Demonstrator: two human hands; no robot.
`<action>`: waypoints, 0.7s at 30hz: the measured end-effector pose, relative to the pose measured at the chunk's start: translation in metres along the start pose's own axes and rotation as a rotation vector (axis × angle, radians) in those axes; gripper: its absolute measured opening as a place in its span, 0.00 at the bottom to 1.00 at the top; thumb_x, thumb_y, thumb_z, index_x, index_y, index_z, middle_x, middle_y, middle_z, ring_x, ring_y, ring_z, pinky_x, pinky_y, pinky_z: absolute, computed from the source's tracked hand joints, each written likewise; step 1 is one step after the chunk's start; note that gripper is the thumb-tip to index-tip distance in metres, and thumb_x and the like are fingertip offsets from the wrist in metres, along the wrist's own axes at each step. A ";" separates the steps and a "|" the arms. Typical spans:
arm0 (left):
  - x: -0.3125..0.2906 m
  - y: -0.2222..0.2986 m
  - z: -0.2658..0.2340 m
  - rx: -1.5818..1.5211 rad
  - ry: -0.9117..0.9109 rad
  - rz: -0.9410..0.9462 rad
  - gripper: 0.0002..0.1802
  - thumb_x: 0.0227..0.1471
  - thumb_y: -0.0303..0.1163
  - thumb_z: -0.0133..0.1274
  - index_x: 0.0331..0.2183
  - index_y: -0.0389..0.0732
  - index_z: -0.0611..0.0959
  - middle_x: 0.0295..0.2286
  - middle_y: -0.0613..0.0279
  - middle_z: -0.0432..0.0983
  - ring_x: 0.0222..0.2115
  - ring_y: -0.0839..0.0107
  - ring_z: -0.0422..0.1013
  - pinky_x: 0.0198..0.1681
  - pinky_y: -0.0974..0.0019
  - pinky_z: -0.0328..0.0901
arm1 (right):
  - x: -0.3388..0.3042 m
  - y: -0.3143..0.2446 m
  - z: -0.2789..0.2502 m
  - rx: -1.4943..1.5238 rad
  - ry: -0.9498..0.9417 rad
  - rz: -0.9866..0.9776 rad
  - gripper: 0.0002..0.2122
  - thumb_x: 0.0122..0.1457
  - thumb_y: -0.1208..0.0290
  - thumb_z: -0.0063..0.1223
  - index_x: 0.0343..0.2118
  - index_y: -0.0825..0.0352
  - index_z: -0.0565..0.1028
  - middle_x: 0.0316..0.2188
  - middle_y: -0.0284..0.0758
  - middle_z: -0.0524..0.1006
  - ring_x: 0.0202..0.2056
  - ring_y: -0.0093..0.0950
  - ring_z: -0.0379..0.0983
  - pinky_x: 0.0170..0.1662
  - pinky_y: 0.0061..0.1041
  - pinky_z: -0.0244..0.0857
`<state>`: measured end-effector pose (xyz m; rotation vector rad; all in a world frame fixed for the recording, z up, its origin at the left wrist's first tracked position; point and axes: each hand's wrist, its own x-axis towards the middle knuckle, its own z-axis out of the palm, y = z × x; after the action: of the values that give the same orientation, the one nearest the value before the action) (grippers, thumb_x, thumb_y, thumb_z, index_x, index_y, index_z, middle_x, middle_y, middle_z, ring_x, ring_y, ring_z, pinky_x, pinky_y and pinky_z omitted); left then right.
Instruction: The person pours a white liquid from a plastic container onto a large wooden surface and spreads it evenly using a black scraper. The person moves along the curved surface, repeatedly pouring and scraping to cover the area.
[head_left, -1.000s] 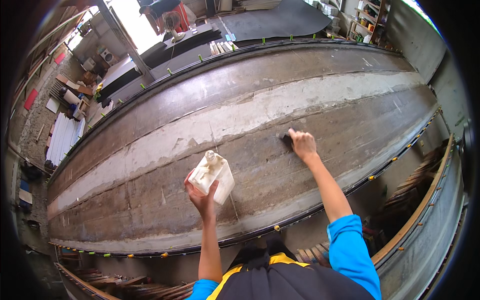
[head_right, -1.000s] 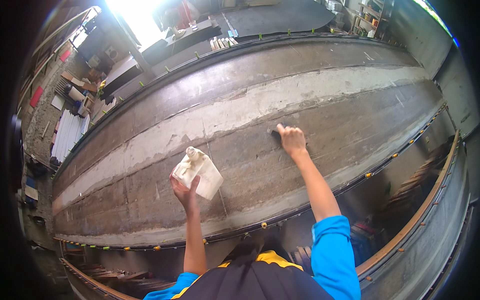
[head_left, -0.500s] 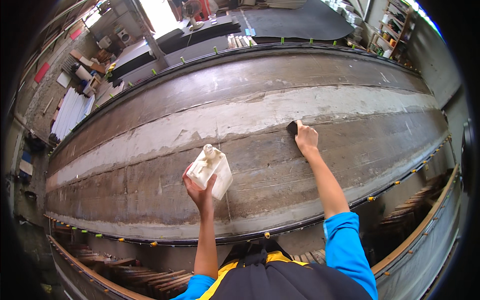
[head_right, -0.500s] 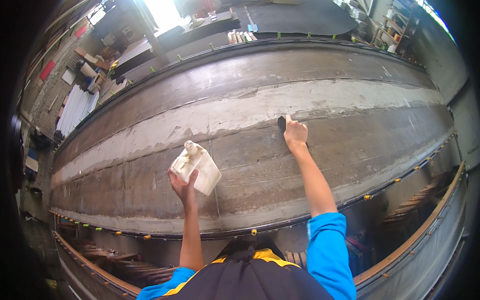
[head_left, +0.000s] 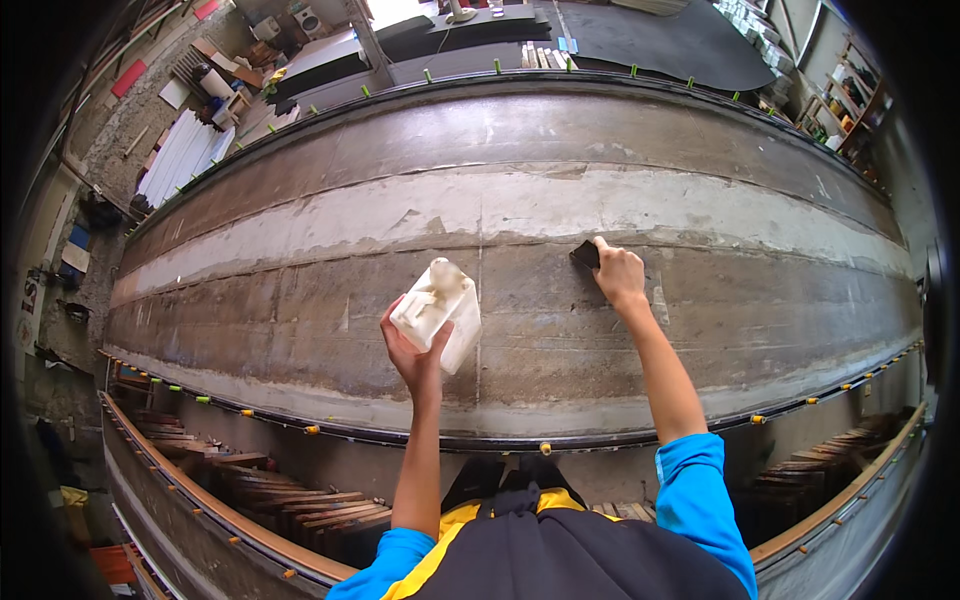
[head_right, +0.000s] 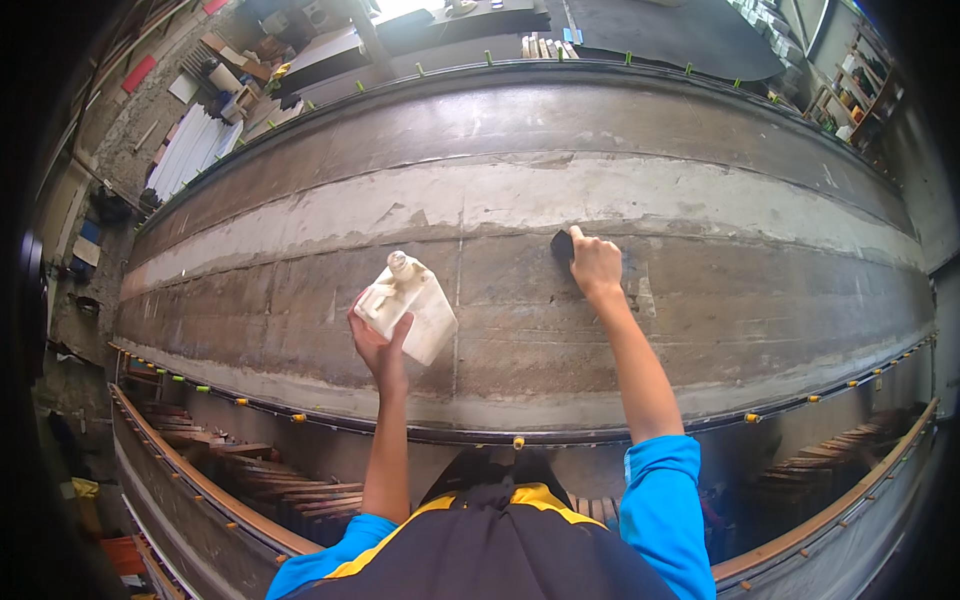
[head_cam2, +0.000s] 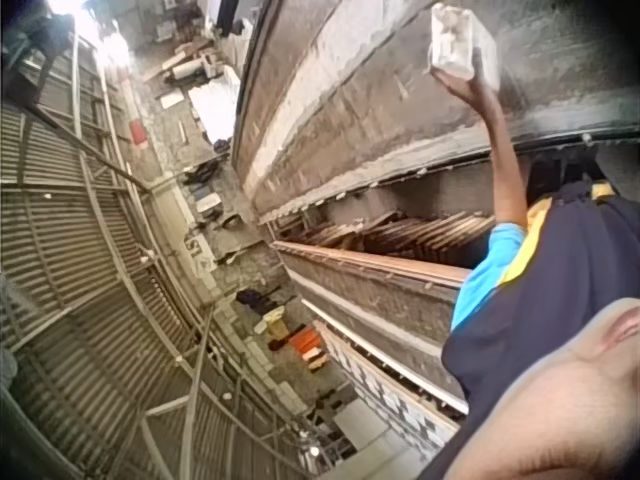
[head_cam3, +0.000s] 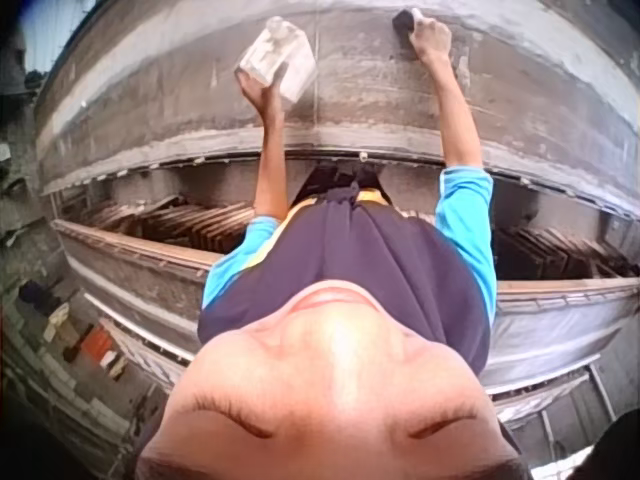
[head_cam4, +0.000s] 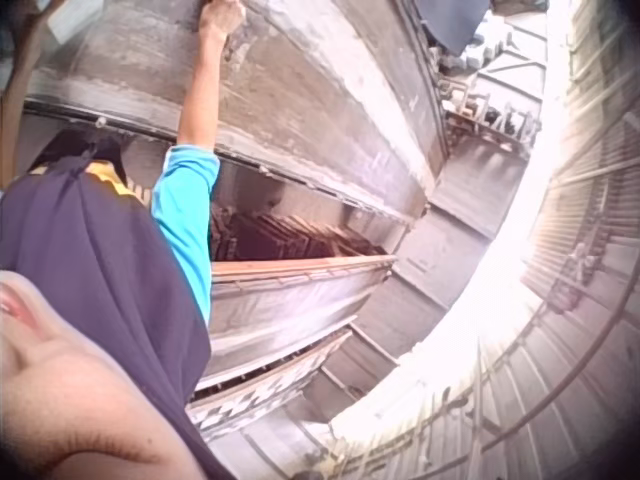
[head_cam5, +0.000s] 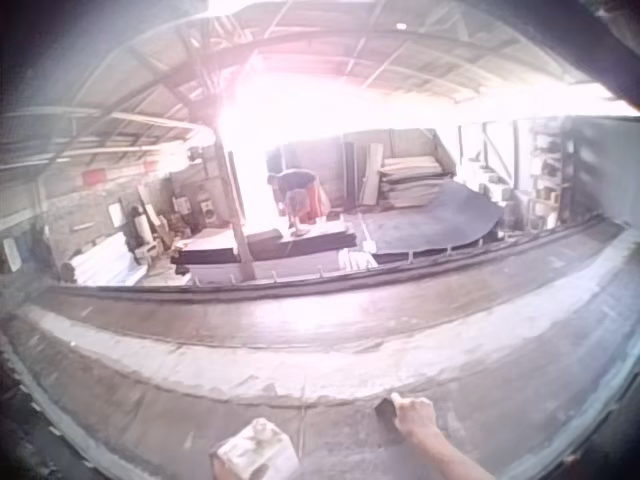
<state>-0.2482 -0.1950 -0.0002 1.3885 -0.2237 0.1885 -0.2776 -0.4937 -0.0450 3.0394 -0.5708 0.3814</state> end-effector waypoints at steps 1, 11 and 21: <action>-0.001 -0.002 -0.001 0.002 -0.001 -0.003 0.36 0.34 0.22 0.62 0.46 0.39 0.63 0.43 0.60 0.63 0.46 0.70 0.60 0.51 0.67 0.55 | -0.008 -0.010 0.003 -0.044 -0.039 0.007 0.10 0.50 0.76 0.48 0.37 0.60 0.71 0.15 0.33 0.74 0.18 0.25 0.72 0.23 0.24 0.67; -0.001 -0.003 -0.040 -0.072 0.016 -0.019 0.35 0.35 0.22 0.62 0.46 0.40 0.63 0.43 0.60 0.62 0.46 0.69 0.60 0.52 0.66 0.55 | -0.111 -0.105 -0.025 0.171 -0.065 -0.261 0.07 0.49 0.76 0.44 0.32 0.65 0.71 0.15 0.35 0.73 0.19 0.28 0.72 0.26 0.26 0.63; -0.006 0.005 -0.076 -0.113 -0.077 -0.058 0.37 0.33 0.22 0.63 0.47 0.40 0.63 0.43 0.60 0.62 0.46 0.69 0.61 0.50 0.67 0.57 | -0.121 -0.153 -0.005 0.066 0.108 -0.344 0.10 0.47 0.76 0.43 0.35 0.64 0.70 0.20 0.34 0.73 0.24 0.29 0.72 0.31 0.28 0.63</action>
<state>-0.2517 -0.1190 -0.0092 1.2898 -0.2539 0.0732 -0.3324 -0.3077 -0.0669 3.0699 -0.0265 0.5514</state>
